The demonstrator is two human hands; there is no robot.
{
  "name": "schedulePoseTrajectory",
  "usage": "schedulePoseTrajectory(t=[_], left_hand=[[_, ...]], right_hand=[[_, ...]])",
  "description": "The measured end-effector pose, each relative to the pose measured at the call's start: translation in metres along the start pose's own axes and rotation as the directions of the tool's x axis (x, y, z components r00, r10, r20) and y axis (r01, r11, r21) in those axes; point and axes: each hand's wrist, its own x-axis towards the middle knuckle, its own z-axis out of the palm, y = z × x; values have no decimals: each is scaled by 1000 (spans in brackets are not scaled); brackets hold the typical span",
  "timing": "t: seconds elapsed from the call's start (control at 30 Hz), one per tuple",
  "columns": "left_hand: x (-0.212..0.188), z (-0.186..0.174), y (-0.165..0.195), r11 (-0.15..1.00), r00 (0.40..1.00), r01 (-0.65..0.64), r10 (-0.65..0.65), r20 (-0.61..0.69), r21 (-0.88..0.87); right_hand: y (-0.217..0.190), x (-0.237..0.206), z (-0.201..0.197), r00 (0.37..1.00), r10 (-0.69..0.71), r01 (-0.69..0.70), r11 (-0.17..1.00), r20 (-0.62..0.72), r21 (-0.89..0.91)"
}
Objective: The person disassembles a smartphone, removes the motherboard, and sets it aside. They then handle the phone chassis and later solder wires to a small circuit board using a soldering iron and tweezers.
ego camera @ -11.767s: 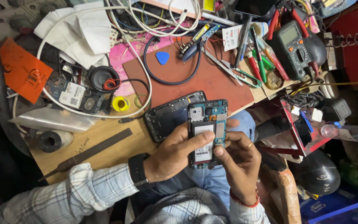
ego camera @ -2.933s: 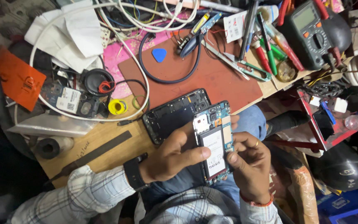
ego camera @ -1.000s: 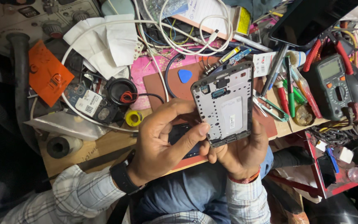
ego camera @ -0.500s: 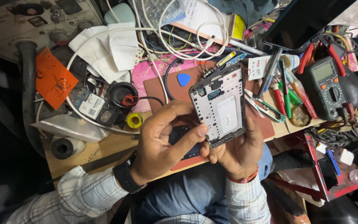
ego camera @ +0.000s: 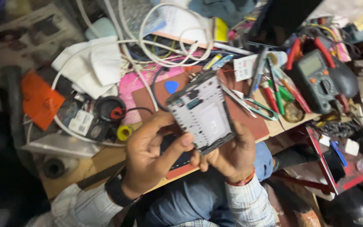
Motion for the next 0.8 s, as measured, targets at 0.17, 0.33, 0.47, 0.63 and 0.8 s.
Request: schedulePoseTrajectory(t=[0.17, 0.33, 0.47, 0.63, 0.8], left_hand=[[0, -10, -1, 989, 994, 110, -106, 40, -94], [1, -16, -8, 980, 991, 131, -127, 33, -148], [3, -16, -9, 978, 997, 80, -78, 19, -192], [6, -14, -14, 996, 998, 30, -34, -47, -79], [12, -13, -21, 997, 999, 35, -36, -22, -73]], right_hand=[[2, 1, -1, 997, 56, -52, 996, 56, -73], [4, -3, -3, 996, 40, -28, 989, 78, -148], [4, -6, -5, 993, -7, 33, 974, 117, -222], [-4, -23, 3, 942, -327, 336, 909, 79, -248], [-17, -25, 5, 682, -718, 599, 440, 139, -669]])
